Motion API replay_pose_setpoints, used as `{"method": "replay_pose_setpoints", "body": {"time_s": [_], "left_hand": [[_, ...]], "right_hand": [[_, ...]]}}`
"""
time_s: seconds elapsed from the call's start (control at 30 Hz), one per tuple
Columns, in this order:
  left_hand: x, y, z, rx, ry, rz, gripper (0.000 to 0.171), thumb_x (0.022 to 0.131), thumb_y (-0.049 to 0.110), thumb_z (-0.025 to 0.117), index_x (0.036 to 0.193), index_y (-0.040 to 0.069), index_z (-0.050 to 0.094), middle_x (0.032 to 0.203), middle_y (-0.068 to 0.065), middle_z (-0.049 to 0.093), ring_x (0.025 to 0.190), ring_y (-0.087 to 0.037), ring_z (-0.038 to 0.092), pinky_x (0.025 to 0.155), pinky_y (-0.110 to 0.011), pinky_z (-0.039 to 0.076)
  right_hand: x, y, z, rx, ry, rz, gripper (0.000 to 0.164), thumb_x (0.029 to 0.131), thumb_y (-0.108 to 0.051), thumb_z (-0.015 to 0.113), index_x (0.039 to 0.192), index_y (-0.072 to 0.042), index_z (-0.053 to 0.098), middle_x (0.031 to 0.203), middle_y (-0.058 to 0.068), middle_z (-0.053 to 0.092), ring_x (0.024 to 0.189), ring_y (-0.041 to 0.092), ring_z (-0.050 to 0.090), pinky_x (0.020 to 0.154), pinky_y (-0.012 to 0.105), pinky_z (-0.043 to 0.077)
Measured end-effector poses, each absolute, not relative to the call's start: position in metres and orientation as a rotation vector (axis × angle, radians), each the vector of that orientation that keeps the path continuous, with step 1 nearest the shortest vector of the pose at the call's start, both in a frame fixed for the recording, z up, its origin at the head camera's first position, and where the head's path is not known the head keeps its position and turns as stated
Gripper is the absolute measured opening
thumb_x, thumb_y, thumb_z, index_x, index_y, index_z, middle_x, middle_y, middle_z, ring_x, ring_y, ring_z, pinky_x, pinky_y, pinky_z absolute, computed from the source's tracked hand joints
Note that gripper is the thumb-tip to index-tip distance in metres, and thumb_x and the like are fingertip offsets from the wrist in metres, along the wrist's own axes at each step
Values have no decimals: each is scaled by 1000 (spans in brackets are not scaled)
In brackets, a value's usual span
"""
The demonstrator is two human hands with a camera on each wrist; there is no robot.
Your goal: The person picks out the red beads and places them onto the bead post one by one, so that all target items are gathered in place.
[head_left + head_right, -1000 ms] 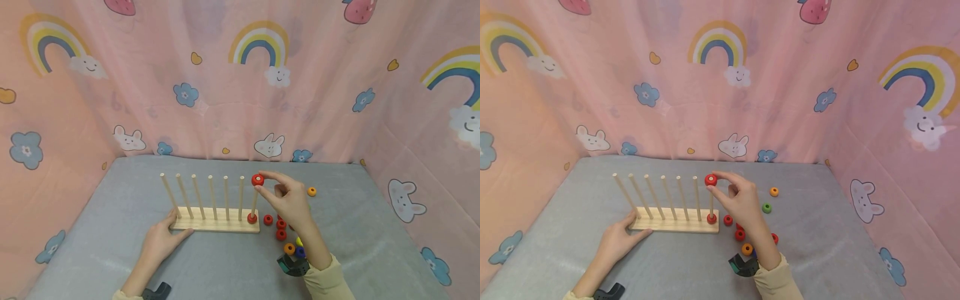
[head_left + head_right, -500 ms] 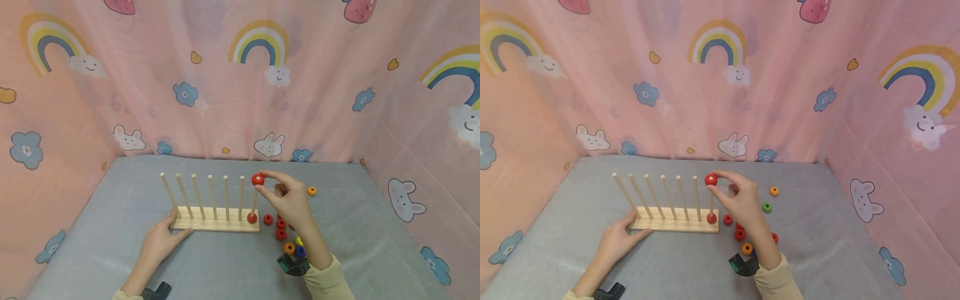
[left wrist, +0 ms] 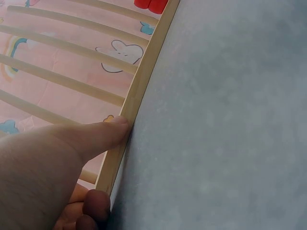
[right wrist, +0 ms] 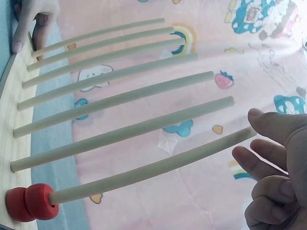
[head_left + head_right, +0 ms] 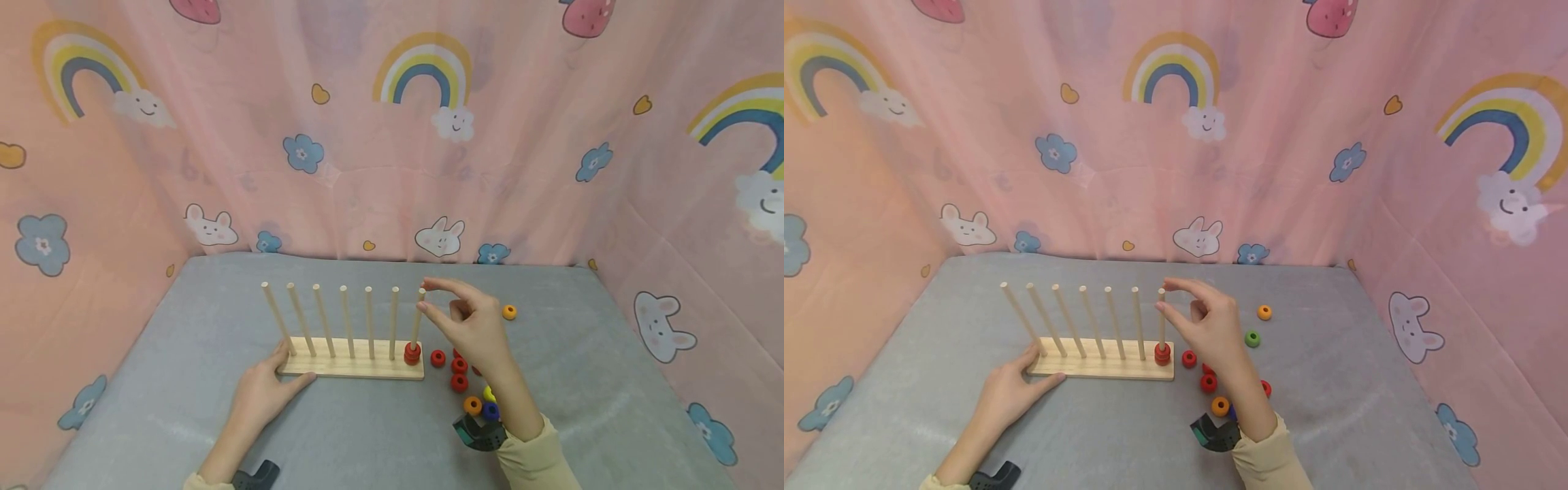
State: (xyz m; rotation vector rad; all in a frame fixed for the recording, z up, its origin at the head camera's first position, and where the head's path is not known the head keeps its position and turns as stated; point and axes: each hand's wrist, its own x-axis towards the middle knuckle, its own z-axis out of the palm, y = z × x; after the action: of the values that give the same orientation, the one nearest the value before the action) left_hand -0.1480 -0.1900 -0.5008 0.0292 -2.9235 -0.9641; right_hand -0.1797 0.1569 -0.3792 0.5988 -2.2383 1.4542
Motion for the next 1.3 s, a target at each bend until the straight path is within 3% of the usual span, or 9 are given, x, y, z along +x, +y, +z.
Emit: {"method": "replay_pose_setpoints", "body": {"time_s": [0.17, 0.3, 0.43, 0.6, 0.73, 0.87, 1.07, 1.2, 1.3], "left_hand": [[-148, -190, -501, 32, -2924, -970, 91, 86, 52, 86, 149, -6, 54, 155, -23, 51, 136, -48, 56, 103, -63, 52], [-148, -190, -502, 29, -2916, -964, 90, 86, 51, 86, 149, -7, 55, 155, -23, 51, 135, -48, 57, 102, -62, 53], [-148, -190, -502, 20, -2911, -960, 90, 86, 51, 87, 148, -7, 55, 155, -23, 51, 135, -48, 57, 101, -62, 53], [-148, -189, -501, 24, -2921, -972, 90, 87, 50, 86, 149, -6, 55, 155, -23, 51, 135, -48, 56, 102, -62, 53], [-148, -189, -501, 32, -2924, -974, 91, 87, 52, 86, 150, -6, 54, 155, -23, 51, 136, -48, 56, 102, -63, 53], [-149, -189, -501, 45, -2921, -976, 91, 87, 51, 86, 150, -5, 53, 156, -23, 50, 137, -47, 56, 104, -63, 52], [-148, -189, -502, 45, -2919, -980, 91, 87, 51, 86, 150, -5, 53, 155, -23, 50, 136, -48, 56, 103, -63, 52], [-148, -189, -501, 45, -2917, -984, 92, 86, 51, 86, 151, -6, 53, 155, -24, 51, 135, -49, 56, 102, -63, 53], [-149, -189, -501, 50, -2921, -983, 93, 87, 52, 86, 151, -6, 52, 155, -24, 50, 135, -49, 56, 101, -63, 53]], "right_hand": [[-180, 157, -380, 594, -2244, 1447, 32, 90, -5, 85, 122, -9, 79, 67, -1, 55, 42, 4, 24, 38, 23, 23], [-180, 157, -380, 592, -2250, 1447, 32, 90, -6, 85, 122, -7, 79, 83, 1, 70, 42, 6, 25, 38, 24, 23], [-179, 159, -380, 587, -2246, 1454, 32, 91, -5, 85, 122, -7, 79, 94, 4, 75, 42, 6, 25, 38, 24, 24], [-180, 166, -379, 557, -2222, 1474, 31, 91, -3, 84, 121, -8, 79, 94, 5, 76, 40, 6, 25, 37, 24, 22], [-182, 174, -378, 529, -2214, 1465, 31, 91, -2, 83, 121, -9, 79, 74, 3, 67, 40, 4, 24, 37, 24, 22], [-184, 186, -375, 494, -2230, 1445, 31, 93, -4, 82, 122, -12, 80, 65, 1, 58, 40, 5, 24, 38, 25, 22], [-188, 212, -382, 433, -2251, 1388, 33, 92, -1, 82, 123, -10, 79, 97, -3, 76, 38, 5, 25, 37, 26, 22], [-188, 230, -390, 379, -2260, 1359, 32, 91, 0, 83, 121, -9, 80, 104, -18, 75, 38, 3, 25, 36, 27, 23], [-185, 242, -397, 341, -2277, 1353, 30, 92, -2, 83, 120, -10, 80, 103, -23, 74, 38, 1, 24, 37, 29, 24]]}}
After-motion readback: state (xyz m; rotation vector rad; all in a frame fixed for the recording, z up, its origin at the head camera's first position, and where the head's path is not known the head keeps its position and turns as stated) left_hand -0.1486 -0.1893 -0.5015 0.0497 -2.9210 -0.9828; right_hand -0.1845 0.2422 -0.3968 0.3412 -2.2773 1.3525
